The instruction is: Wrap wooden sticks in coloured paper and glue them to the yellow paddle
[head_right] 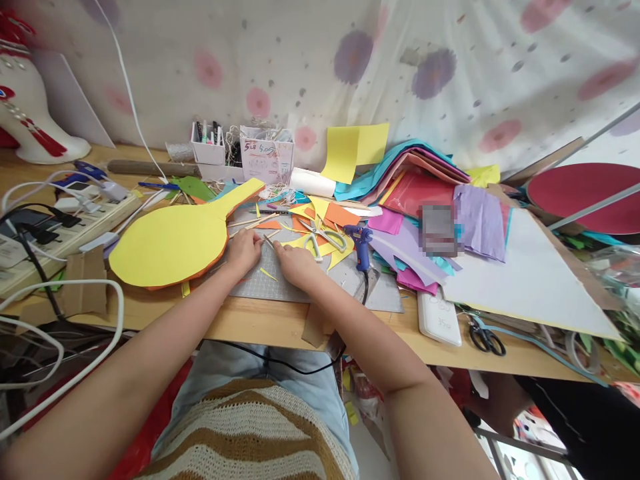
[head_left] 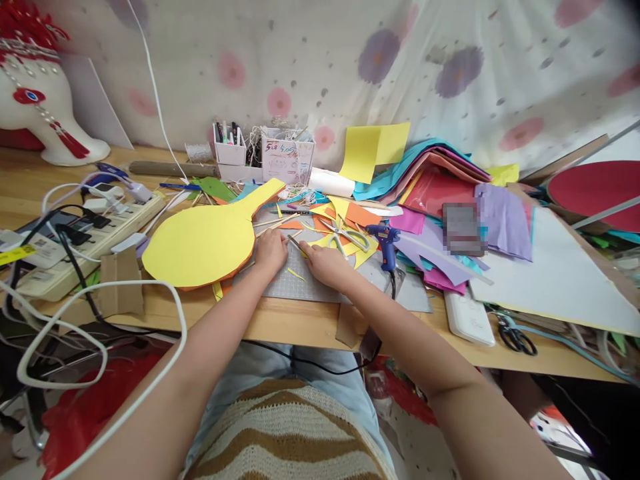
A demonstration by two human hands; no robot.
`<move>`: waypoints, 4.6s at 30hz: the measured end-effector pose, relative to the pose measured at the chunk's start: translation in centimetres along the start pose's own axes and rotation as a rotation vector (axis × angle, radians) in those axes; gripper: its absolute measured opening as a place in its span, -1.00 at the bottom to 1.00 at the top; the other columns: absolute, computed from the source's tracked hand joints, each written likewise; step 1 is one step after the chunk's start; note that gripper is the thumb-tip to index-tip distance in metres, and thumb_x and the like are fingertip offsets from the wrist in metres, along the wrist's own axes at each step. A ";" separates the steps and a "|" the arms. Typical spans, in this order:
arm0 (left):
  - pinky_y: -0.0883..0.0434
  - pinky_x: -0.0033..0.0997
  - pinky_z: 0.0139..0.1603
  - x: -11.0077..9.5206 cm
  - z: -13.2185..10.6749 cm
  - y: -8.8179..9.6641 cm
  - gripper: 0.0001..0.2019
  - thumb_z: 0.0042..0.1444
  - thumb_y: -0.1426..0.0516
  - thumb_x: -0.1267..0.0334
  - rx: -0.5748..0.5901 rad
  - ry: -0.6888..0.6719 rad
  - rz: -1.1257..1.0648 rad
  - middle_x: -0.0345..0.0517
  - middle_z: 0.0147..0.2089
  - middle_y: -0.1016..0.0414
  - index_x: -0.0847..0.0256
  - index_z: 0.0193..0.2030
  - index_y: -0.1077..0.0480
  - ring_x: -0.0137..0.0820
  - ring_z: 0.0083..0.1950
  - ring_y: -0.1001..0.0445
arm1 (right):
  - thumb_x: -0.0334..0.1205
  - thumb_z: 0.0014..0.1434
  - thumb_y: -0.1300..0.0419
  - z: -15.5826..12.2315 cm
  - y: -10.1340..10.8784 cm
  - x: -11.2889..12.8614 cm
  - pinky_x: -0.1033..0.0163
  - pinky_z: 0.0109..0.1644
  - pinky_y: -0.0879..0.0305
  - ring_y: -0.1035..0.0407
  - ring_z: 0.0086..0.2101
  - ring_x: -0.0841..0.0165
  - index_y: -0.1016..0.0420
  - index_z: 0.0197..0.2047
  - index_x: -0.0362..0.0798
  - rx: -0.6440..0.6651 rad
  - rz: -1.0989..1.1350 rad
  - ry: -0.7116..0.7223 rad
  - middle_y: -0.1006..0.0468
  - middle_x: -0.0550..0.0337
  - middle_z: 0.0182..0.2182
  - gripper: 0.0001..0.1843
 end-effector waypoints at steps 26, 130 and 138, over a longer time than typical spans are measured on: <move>-0.28 -0.31 -0.09 0.2 0.1 0.3 -0.89 0.05 -0.05 0.29 0.007 -0.091 -0.034 0.02 -0.22 -0.40 0.24 -0.32 -0.35 -0.26 -0.14 -0.36 | -0.29 0.24 0.28 1.1 0.4 0.2 0.18 -0.16 -0.25 -0.39 -0.17 0.23 0.10 0.25 -0.09 0.005 0.038 -0.014 -0.42 -0.10 -0.07 -0.50; -0.29 -0.39 -0.13 -0.8 -0.4 -0.2 -0.91 0.05 -0.06 0.32 0.066 -0.109 -0.102 -0.07 -0.26 -0.43 0.21 -0.38 -0.39 -0.34 -0.15 -0.38 | -0.26 0.21 0.21 -0.8 0.0 -1.1 0.17 -0.19 -0.26 -0.38 -0.17 0.19 0.05 0.24 -0.08 0.031 0.014 -0.048 -0.43 -0.05 -0.07 -0.48; -0.25 -0.38 -0.16 -1.5 -0.7 0.1 -0.88 0.05 -0.09 0.21 -0.013 -0.150 0.008 -0.08 -0.28 -0.40 0.19 -0.40 -0.38 -0.32 -0.16 -0.36 | -0.24 0.22 0.20 -1.1 -0.7 -1.4 0.16 -0.15 -0.23 -0.36 -0.14 0.19 0.11 0.27 -0.07 0.032 0.044 -0.082 -0.41 -0.07 -0.05 -0.46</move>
Point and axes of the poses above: each hand's wrist, its own z-axis towards the middle knuckle, its own y-axis out of the back of the hand, x = y × z, the point moved 7 cm from there along z, towards the middle knuckle
